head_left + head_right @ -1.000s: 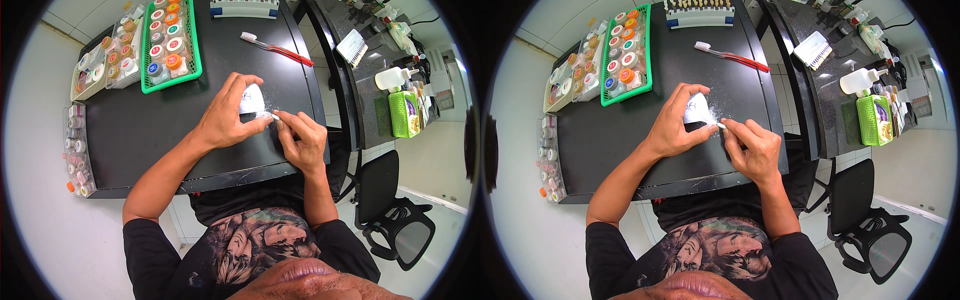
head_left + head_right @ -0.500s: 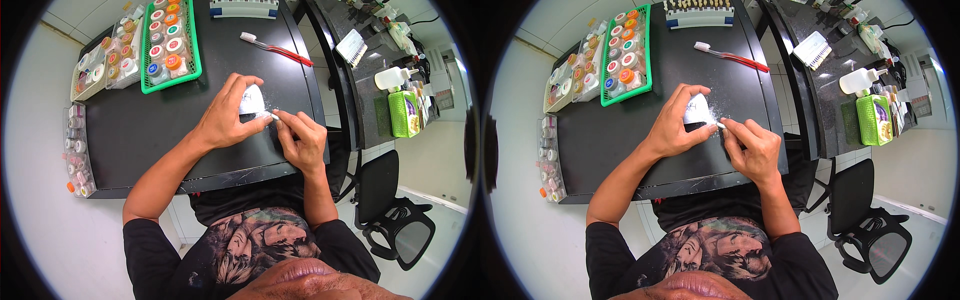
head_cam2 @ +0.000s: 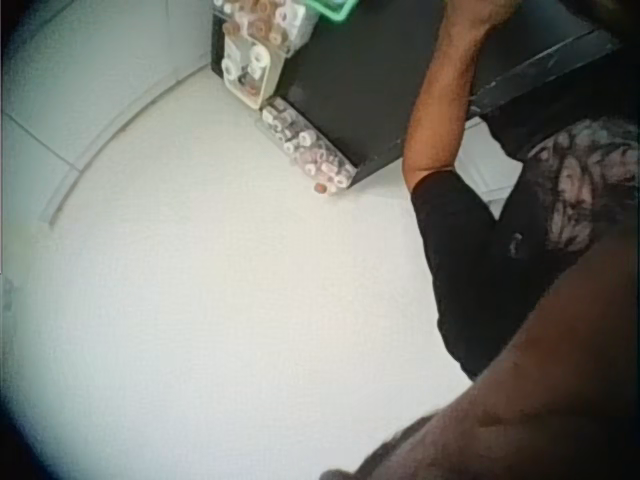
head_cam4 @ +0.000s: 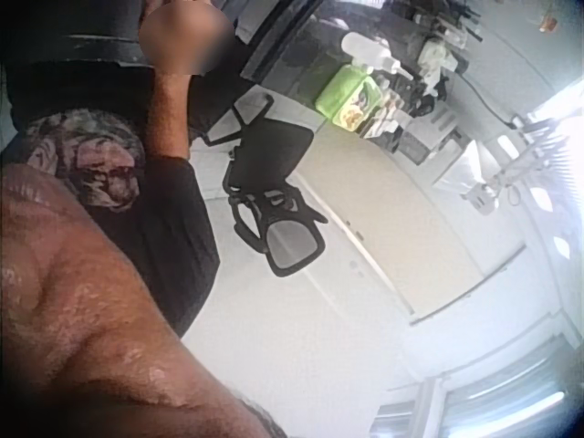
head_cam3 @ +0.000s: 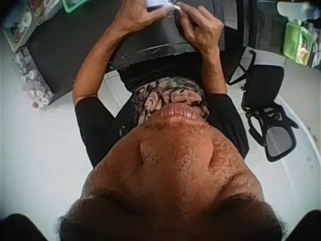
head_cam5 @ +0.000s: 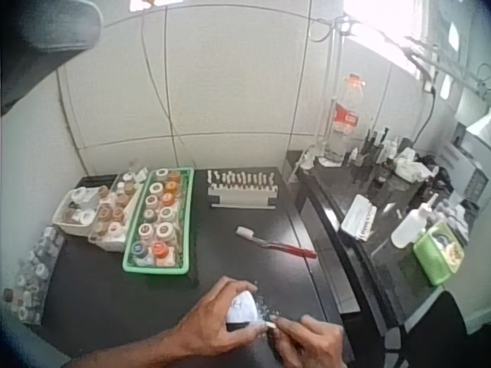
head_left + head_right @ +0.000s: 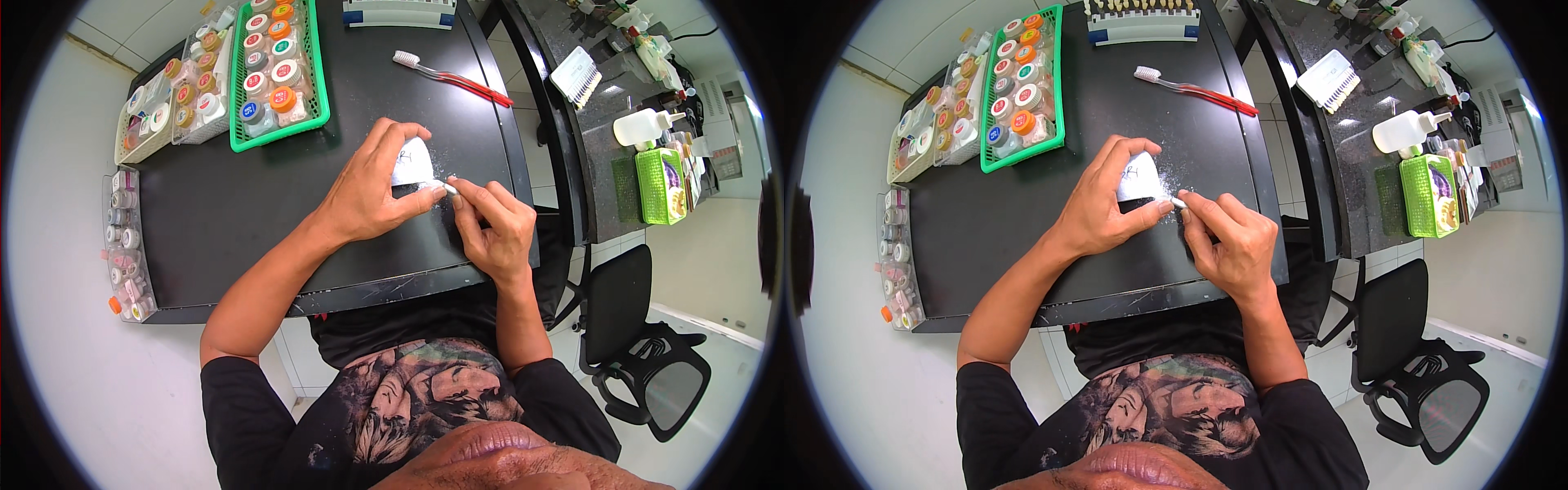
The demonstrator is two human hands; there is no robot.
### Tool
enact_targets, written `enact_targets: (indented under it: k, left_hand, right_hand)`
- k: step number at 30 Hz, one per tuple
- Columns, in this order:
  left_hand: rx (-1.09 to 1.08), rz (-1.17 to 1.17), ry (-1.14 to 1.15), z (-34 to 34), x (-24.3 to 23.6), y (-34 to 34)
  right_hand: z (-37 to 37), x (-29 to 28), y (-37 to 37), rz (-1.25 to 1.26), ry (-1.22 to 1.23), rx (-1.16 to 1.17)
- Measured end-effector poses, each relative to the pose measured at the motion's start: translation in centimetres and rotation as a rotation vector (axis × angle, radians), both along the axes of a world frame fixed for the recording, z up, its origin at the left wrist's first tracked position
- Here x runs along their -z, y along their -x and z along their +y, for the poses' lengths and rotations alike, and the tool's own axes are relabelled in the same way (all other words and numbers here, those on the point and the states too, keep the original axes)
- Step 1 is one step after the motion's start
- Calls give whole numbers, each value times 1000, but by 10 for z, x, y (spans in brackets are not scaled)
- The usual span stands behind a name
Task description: The person wipes a dental cast with a brush and then applies white powder to the surface using a metal tool.
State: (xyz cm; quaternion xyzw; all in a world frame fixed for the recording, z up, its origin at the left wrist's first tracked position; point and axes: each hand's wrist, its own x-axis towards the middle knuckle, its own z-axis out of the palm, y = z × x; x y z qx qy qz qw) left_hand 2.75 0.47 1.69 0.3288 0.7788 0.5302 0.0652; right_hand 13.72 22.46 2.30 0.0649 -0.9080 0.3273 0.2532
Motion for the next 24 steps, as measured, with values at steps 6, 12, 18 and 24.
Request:
enact_targets:
  k: [6, 12, 18, 24]
  left_hand:
    - [-6, 38, 8, 1, 2, 0]
    - [-18, 51, 4, 1, 3, 0]
    - [-9, 73, 18, 1, 2, 0]
    - [-11, 29, -18, 1, -2, -2]
  right_hand:
    - [0, 0, 0, 8, -9, 11]
    - [1, 2, 1, 18, -22, 16]
    - [1, 2, 1, 19, -14, 16]
    - [0, -1, 0, 6, 22, -6]
